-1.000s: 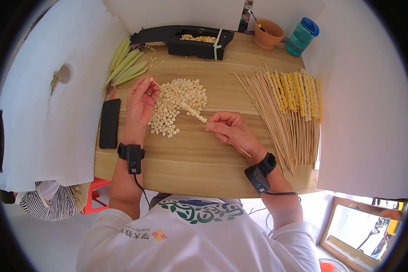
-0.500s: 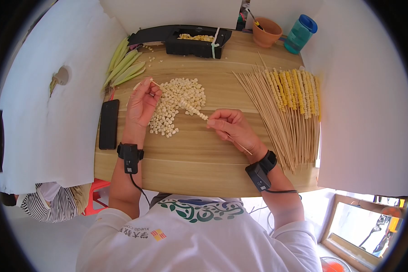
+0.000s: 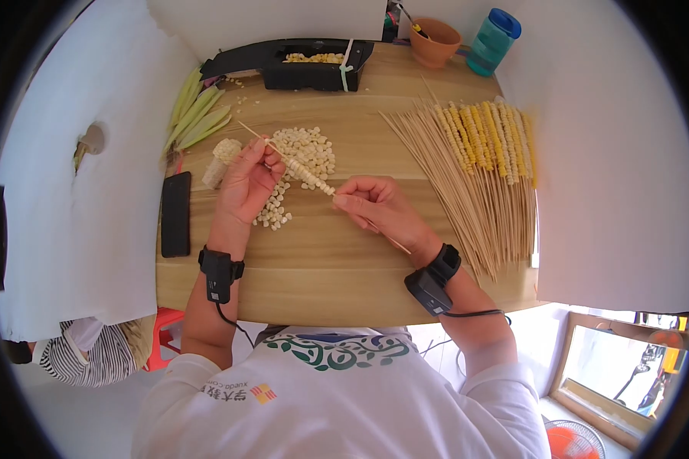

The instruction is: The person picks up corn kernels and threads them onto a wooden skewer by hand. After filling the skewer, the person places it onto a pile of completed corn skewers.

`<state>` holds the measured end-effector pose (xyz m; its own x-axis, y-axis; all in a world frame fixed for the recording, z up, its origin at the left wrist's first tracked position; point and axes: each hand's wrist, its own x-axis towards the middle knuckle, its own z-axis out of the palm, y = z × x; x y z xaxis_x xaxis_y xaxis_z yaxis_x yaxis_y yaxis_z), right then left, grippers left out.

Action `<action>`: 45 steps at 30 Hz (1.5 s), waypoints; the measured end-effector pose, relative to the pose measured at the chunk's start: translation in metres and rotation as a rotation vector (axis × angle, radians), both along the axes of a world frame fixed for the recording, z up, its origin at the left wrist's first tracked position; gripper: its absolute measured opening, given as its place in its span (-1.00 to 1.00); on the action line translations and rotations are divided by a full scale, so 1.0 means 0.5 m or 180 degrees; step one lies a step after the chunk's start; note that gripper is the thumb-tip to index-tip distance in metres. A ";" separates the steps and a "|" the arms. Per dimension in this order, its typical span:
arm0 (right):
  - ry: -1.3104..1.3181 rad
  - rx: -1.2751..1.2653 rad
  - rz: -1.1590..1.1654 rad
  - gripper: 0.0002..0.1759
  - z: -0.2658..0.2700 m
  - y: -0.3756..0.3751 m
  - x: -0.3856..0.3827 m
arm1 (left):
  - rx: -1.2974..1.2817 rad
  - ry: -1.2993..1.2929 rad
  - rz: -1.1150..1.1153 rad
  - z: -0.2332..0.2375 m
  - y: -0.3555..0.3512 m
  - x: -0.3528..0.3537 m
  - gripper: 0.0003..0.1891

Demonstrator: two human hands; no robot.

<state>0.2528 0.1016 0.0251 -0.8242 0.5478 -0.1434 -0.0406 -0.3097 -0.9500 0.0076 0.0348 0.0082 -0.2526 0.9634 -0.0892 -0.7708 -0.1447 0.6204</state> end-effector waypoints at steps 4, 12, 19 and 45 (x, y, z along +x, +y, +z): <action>0.0031 0.0101 -0.0072 -0.85 0.003 -0.006 -0.001 | 0.0098 0.0009 -0.0103 0.000 -0.001 0.013 -0.87; 0.0006 0.0298 -0.0179 -0.87 0.010 -0.011 -0.003 | -0.0050 -0.0041 -0.0430 0.006 -0.007 0.052 -0.85; 0.0132 0.0465 -0.0237 -0.89 0.004 -0.014 -0.008 | 0.0019 -0.0085 -0.0436 0.006 -0.006 0.053 -0.85; -0.0060 0.0293 -0.0660 -0.85 -0.021 0.003 -0.012 | 0.0112 0.5737 0.0344 0.034 -0.017 0.042 -0.78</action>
